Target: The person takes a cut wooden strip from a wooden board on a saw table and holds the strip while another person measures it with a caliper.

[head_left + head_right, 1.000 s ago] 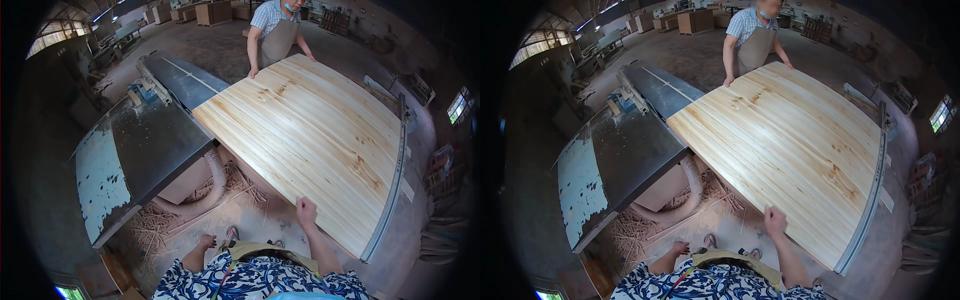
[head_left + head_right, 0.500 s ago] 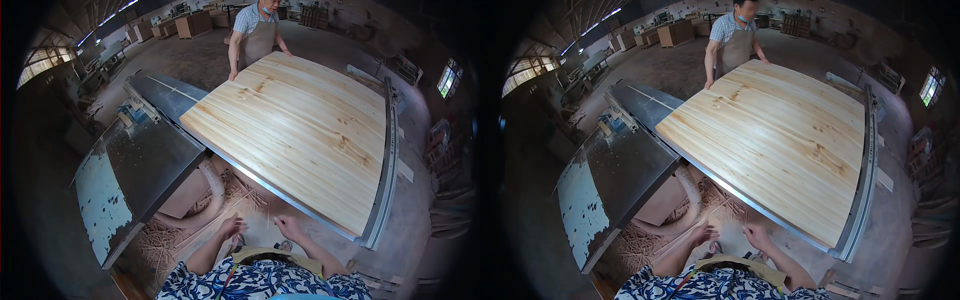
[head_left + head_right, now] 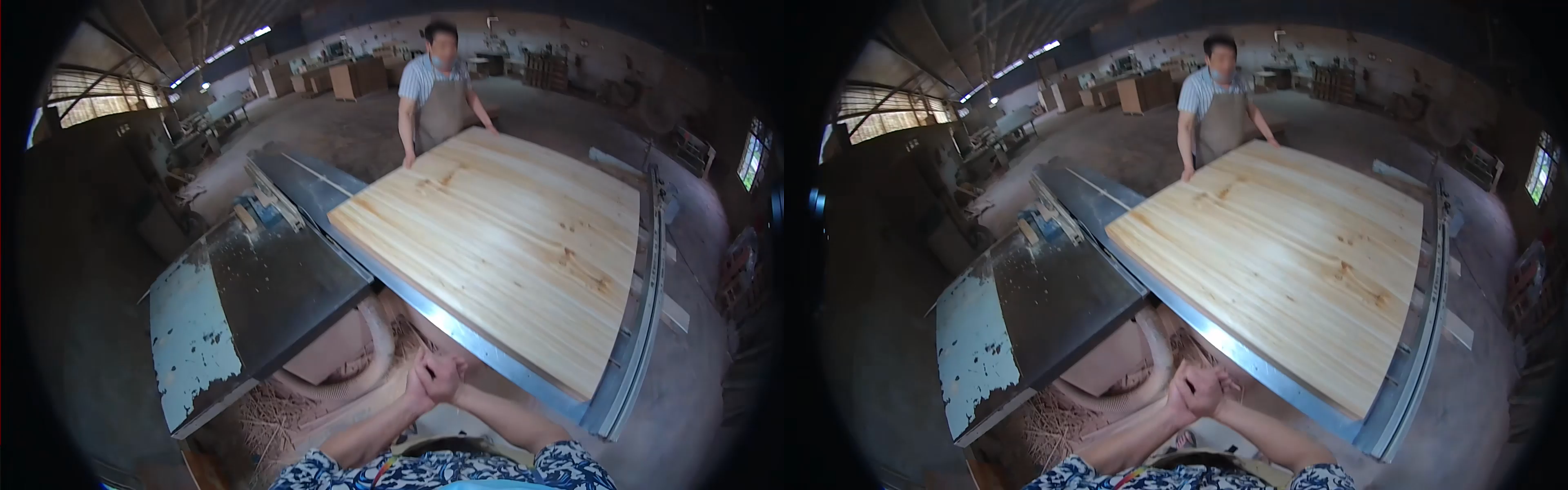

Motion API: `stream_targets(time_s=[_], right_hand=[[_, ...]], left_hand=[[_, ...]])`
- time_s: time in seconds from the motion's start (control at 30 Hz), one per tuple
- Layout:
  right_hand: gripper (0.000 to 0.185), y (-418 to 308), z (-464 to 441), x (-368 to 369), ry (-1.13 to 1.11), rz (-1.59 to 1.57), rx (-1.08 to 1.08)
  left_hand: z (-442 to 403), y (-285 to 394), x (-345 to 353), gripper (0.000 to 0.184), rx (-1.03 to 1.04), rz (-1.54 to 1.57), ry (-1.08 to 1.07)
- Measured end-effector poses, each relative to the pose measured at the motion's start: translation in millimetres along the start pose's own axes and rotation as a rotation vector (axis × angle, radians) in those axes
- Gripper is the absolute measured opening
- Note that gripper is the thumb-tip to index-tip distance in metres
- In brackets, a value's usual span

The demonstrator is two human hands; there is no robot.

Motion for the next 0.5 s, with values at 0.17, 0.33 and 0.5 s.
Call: stream_targets(time_s=[0.17, 0.33, 0.5], right_hand=[[0.022, 4, -27, 15, -0.089, 0.131, -0.2], [0.026, 110, 10, 37, -0.261, -0.185, 0.369], [0.041, 78, 39, 36, -0.081, -0.794, 1.461]], left_hand=[[33, 39, 21, 0.062, 0.181, -0.015, 0.491], [72, 77, 61, 0.061, 0.241, -0.229, 0.422], [106, 123, 169, 0.056, 1.067, -1.241, 0.264]])
Point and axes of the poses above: each hand's wrist, its own z-axis away from the middle knuckle, its own x-axis out of the palm, y = z × x, the point moved 6 cm from there along -z, towards the middle knuckle, and after that the axes turned 7 degrees about -z, right-handed, at the moved point
